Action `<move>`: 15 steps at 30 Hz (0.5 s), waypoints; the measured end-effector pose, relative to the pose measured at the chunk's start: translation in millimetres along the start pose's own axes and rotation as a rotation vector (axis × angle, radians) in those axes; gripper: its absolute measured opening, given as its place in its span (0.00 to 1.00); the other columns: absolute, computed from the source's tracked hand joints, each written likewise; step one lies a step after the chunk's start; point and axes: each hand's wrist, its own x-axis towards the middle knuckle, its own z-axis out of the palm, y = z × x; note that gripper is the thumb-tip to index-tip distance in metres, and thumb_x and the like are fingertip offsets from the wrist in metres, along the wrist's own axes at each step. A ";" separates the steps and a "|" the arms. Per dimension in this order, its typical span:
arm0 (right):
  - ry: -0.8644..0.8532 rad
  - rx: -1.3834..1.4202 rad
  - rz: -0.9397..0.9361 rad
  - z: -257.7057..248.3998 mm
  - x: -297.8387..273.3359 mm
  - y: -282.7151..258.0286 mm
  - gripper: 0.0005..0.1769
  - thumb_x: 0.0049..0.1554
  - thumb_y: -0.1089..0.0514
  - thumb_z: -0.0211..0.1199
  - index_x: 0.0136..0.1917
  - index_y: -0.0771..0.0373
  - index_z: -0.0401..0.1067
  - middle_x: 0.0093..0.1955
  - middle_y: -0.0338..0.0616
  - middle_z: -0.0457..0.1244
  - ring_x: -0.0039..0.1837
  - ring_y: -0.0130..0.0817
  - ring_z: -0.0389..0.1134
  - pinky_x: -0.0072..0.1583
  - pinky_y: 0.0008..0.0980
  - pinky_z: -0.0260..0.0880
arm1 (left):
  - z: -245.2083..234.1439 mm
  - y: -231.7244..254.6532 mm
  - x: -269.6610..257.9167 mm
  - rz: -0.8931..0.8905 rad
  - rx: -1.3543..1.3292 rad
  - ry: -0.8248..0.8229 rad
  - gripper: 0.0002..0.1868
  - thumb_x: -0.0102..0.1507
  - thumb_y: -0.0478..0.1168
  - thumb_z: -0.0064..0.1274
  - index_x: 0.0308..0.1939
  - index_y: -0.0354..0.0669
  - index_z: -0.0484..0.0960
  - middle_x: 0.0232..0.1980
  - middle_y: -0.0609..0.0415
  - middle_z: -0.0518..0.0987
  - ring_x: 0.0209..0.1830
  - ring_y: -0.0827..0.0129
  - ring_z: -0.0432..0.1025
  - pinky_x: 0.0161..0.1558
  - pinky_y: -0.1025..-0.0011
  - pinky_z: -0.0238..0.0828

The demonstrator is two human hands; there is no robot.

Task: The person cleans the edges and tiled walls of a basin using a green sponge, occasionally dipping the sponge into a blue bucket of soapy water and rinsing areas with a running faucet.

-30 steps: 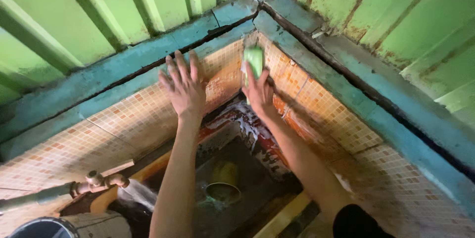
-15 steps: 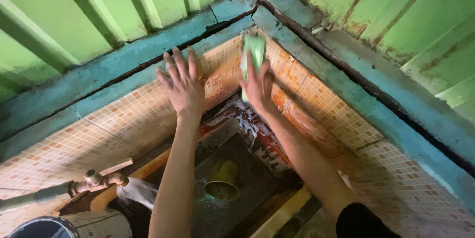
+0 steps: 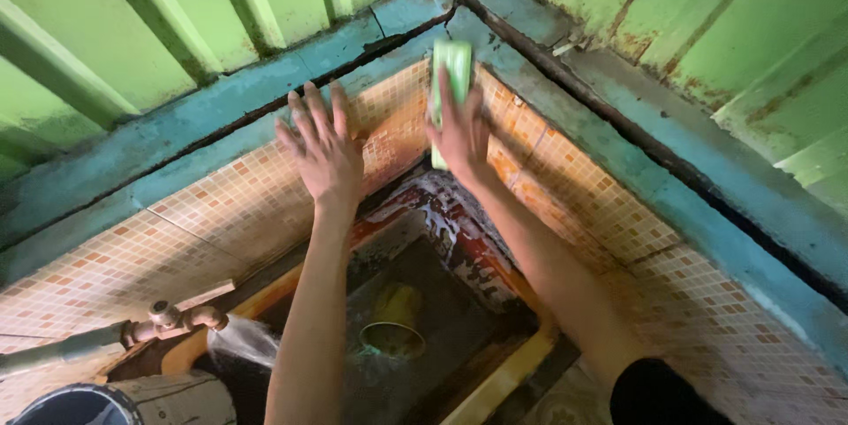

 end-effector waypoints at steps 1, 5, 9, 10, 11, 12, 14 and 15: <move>-0.122 0.076 0.116 -2.5 6.4 -3.6 0.59 0.53 0.60 0.74 0.85 0.44 0.40 0.59 0.59 0.52 0.37 0.40 0.67 0.32 0.35 0.76 | -0.4 -1.4 0.4 0.004 0.011 -0.001 0.55 0.63 0.62 0.56 0.85 0.54 0.41 0.85 0.44 0.47 0.84 0.46 0.43 0.76 0.37 0.35; 0.039 0.094 -0.074 5.7 -14.3 1.8 0.58 0.52 0.64 0.73 0.84 0.43 0.43 0.63 0.67 0.51 0.41 0.35 0.67 0.34 0.25 0.77 | 1.2 0.4 2.3 0.002 0.027 0.022 0.54 0.63 0.61 0.55 0.84 0.53 0.42 0.84 0.44 0.46 0.83 0.47 0.42 0.75 0.37 0.35; -0.184 0.021 0.011 -13.9 -45.0 3.8 0.62 0.51 0.60 0.75 0.84 0.39 0.35 0.70 0.70 0.47 0.41 0.39 0.70 0.34 0.27 0.77 | 16.2 5.3 1.6 -0.030 0.275 0.136 0.53 0.63 0.52 0.57 0.84 0.54 0.41 0.84 0.44 0.46 0.82 0.48 0.42 0.74 0.39 0.35; -0.297 0.028 0.083 -21.9 -50.6 0.9 0.62 0.54 0.59 0.74 0.84 0.39 0.32 0.72 0.71 0.45 0.40 0.39 0.71 0.35 0.27 0.77 | 21.3 16.4 -6.1 -0.025 0.219 0.199 0.49 0.65 0.47 0.53 0.83 0.42 0.40 0.80 0.35 0.46 0.71 0.47 0.40 0.65 0.42 0.33; -0.338 0.029 0.127 -30.9 -51.4 0.8 0.60 0.55 0.58 0.72 0.85 0.39 0.32 0.71 0.69 0.47 0.42 0.40 0.71 0.36 0.30 0.78 | 24.9 33.3 -17.0 -0.022 0.165 0.261 0.46 0.67 0.43 0.49 0.81 0.31 0.40 0.77 0.26 0.46 0.59 0.46 0.37 0.55 0.45 0.31; -0.376 0.034 0.166 -36.6 -44.5 -0.2 0.59 0.57 0.57 0.70 0.86 0.40 0.32 0.71 0.67 0.49 0.44 0.42 0.71 0.37 0.33 0.78 | 26.1 49.3 -28.0 0.067 0.018 0.162 0.49 0.64 0.41 0.52 0.80 0.30 0.39 0.77 0.27 0.46 0.61 0.45 0.40 0.55 0.45 0.37; -0.345 0.045 0.079 -36.3 -32.8 2.0 0.59 0.58 0.55 0.70 0.86 0.42 0.31 0.69 0.69 0.50 0.49 0.49 0.69 0.44 0.41 0.77 | 21.8 92.7 -55.7 0.286 -0.384 -0.236 0.60 0.52 0.40 0.63 0.78 0.37 0.37 0.81 0.36 0.49 0.76 0.42 0.52 0.66 0.41 0.57; -0.277 0.052 -0.049 -32.5 -29.9 5.1 0.61 0.58 0.54 0.72 0.86 0.44 0.30 0.68 0.72 0.49 0.52 0.54 0.66 0.48 0.46 0.76 | 20.7 102.7 -59.7 0.296 -0.881 -0.227 0.64 0.52 0.38 0.67 0.79 0.39 0.34 0.76 0.30 0.52 0.73 0.36 0.54 0.65 0.39 0.58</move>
